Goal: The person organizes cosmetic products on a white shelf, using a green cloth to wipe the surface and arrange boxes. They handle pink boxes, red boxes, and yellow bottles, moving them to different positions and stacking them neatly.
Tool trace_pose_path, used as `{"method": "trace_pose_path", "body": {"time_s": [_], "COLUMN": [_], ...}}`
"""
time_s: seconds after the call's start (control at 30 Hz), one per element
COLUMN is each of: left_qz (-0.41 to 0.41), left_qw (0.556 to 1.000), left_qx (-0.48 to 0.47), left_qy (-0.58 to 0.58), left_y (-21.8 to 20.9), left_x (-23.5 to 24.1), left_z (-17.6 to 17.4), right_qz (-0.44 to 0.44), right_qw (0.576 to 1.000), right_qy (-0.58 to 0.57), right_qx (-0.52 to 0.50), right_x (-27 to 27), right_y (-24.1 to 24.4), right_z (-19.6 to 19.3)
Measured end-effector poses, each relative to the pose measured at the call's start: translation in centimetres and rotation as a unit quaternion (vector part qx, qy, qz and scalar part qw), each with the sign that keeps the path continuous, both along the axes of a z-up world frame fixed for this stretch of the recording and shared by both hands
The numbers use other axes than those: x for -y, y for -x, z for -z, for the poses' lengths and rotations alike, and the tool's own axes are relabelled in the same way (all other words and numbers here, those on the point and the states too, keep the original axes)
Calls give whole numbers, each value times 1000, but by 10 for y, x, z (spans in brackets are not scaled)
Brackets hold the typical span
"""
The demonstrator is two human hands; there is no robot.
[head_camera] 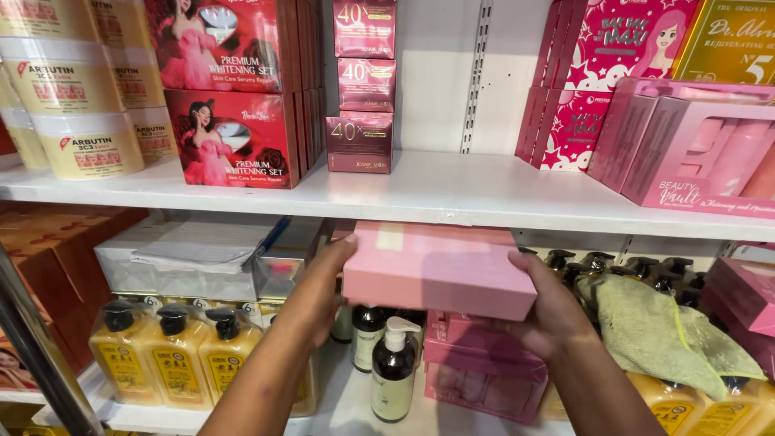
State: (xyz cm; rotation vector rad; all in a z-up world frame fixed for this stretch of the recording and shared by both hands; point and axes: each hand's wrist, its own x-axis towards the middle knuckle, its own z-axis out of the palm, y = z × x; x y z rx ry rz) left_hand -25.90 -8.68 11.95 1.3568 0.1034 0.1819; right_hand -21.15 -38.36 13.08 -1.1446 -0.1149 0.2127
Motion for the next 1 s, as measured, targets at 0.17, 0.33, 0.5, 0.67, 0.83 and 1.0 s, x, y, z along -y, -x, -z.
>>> {"method": "trace_pose_path", "body": {"time_s": [0.17, 0.33, 0.5, 0.67, 0.83, 1.0], "left_qz": [96, -33, -116, -342, -347, -308], "left_qw": [963, 956, 973, 844, 861, 883], "left_qx": [247, 275, 188, 226, 173, 69], "left_qy": [54, -99, -70, -345, -330, -347], "left_y": [-30, -45, -85, -146, -106, -128], "left_x": [-21, -22, -27, -49, -14, -13], "left_z": [20, 26, 26, 45, 5, 7], "right_qz": [-26, 28, 11, -46, 40, 88], "right_qw": [995, 996, 987, 962, 963, 910], "right_qy": [-89, -80, -145, -116, 170, 377], "right_qx": [39, 24, 67, 241, 207, 148], "right_x": [-24, -56, -65, -60, -61, -66], "right_y": [-43, -53, -112, -136, -142, -161], "right_z": [11, -7, 26, 42, 31, 25]}}
